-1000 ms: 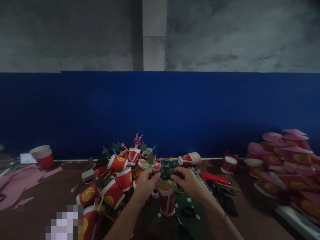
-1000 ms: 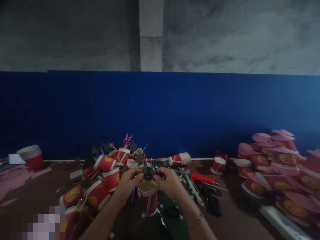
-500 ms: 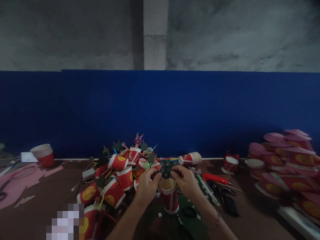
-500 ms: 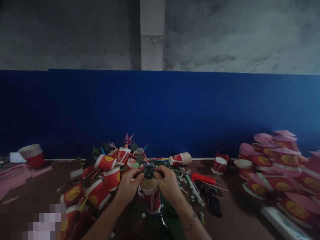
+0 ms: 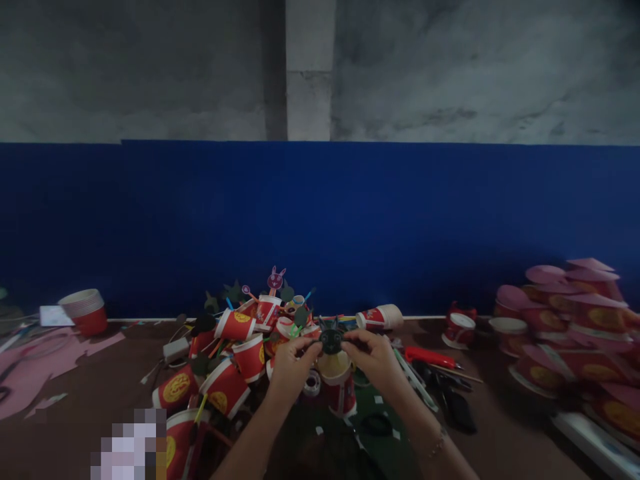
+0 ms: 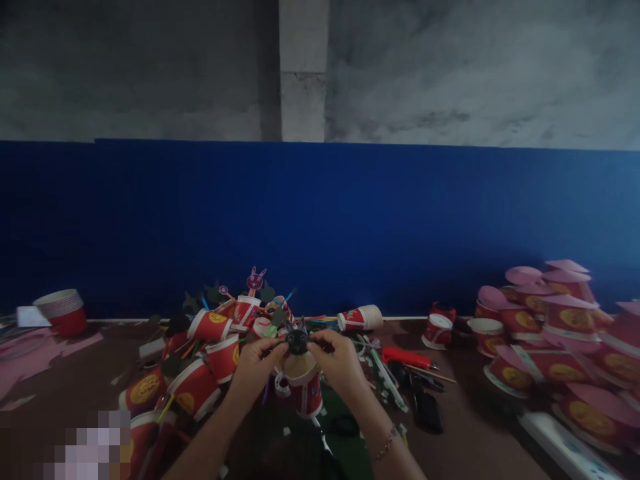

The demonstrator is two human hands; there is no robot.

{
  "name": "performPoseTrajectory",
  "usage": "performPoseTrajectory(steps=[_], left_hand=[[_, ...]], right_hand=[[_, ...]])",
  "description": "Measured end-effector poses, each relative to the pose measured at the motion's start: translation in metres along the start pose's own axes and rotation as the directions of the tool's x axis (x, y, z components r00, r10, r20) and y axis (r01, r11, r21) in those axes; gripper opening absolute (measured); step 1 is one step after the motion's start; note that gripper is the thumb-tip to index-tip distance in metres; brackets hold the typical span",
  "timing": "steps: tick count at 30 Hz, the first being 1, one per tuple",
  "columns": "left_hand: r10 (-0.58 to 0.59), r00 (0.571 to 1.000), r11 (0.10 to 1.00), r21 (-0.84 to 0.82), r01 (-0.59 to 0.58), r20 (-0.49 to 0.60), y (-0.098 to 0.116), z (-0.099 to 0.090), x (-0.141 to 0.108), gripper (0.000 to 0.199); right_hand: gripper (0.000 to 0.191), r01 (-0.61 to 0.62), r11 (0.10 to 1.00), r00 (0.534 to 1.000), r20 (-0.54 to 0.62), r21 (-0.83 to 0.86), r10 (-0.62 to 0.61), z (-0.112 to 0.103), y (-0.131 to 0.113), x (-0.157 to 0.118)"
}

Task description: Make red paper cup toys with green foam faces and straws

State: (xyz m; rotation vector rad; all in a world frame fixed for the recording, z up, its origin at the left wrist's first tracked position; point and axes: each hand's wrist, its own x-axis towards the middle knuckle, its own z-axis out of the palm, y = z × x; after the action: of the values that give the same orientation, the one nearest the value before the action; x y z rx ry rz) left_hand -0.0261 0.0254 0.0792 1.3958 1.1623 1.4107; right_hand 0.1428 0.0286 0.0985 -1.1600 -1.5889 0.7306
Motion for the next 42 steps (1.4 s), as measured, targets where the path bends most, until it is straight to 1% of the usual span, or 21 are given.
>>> performPoseTrajectory(steps=[2,4,6,9,12,16,19,22,25,28,31,34,36,38,40,42], left_hand=[[-0.012,1.000,1.000,0.006,0.012,0.014,0.001,0.000,-0.001,0.023],[-0.013,1.000,1.000,0.017,0.012,0.026,0.002,0.000,-0.003,0.023],[0.011,1.000,0.999,0.035,-0.012,0.020,0.003,0.001,-0.004,0.024],[0.055,0.998,0.998,0.042,-0.055,0.004,0.003,0.002,-0.006,0.026],[0.044,0.999,0.999,-0.010,-0.044,0.010,0.003,0.004,-0.008,0.029],[0.001,1.000,0.997,-0.077,0.000,0.017,0.000,0.003,-0.006,0.033],[-0.040,0.999,0.993,-0.112,0.041,0.013,-0.002,0.003,-0.002,0.032],[-0.041,0.999,0.991,-0.126,0.037,-0.027,-0.006,0.002,0.002,0.030],[-0.040,0.996,0.988,-0.153,0.028,-0.077,-0.010,0.002,0.004,0.030],[-0.051,0.996,0.983,-0.177,0.039,-0.067,-0.014,0.002,0.005,0.030],[-0.062,0.998,0.979,-0.196,0.055,-0.028,-0.014,0.003,0.004,0.029],[-0.067,0.997,0.979,-0.192,0.072,0.032,-0.012,0.003,0.002,0.028],[-0.066,0.995,0.983,-0.164,0.077,0.070,-0.008,0.002,0.001,0.028],[-0.045,0.996,0.993,-0.108,0.054,0.077,-0.004,0.001,-0.002,0.027],[0.000,0.999,0.999,-0.048,0.002,0.047,0.000,0.001,-0.005,0.027],[0.040,0.999,0.999,-0.032,-0.039,0.014,0.003,0.002,-0.008,0.027]], right_hand=[[0.025,-0.030,0.997,0.999,0.019,0.065,0.029,0.000,0.001,0.000],[0.029,-0.028,0.993,0.999,0.044,0.112,0.023,0.002,0.002,-0.001],[0.030,0.001,0.995,0.999,0.048,0.101,-0.006,0.003,0.004,-0.002],[0.025,0.050,0.998,0.998,0.032,0.046,-0.052,0.005,0.004,-0.005],[0.025,0.069,0.996,0.997,0.038,0.063,-0.071,0.008,0.002,-0.007],[0.028,0.046,0.993,0.999,-0.008,0.105,-0.045,0.008,0.001,-0.006],[0.031,0.008,0.994,1.000,0.019,0.111,-0.010,0.007,0.000,-0.004],[0.036,-0.027,0.987,0.998,0.052,0.161,0.019,0.005,0.001,-0.003],[0.039,-0.033,0.979,0.999,0.035,0.203,0.027,0.004,0.002,-0.002],[0.034,-0.034,0.983,0.999,0.030,0.181,0.029,0.003,0.005,0.000],[0.028,-0.069,0.993,0.995,0.077,0.093,0.062,0.003,0.005,0.000],[0.025,-0.107,0.994,0.987,0.120,0.023,0.103,0.002,0.001,-0.002],[0.023,-0.062,0.998,0.992,0.113,-0.014,0.063,0.001,0.000,-0.003],[0.020,0.023,0.998,0.997,0.075,-0.061,-0.019,0.001,-0.001,-0.004],[0.020,0.098,0.990,0.995,0.036,-0.098,-0.095,0.003,0.000,-0.005],[0.021,0.139,0.984,0.990,0.011,-0.107,-0.139,0.005,0.001,-0.006]])
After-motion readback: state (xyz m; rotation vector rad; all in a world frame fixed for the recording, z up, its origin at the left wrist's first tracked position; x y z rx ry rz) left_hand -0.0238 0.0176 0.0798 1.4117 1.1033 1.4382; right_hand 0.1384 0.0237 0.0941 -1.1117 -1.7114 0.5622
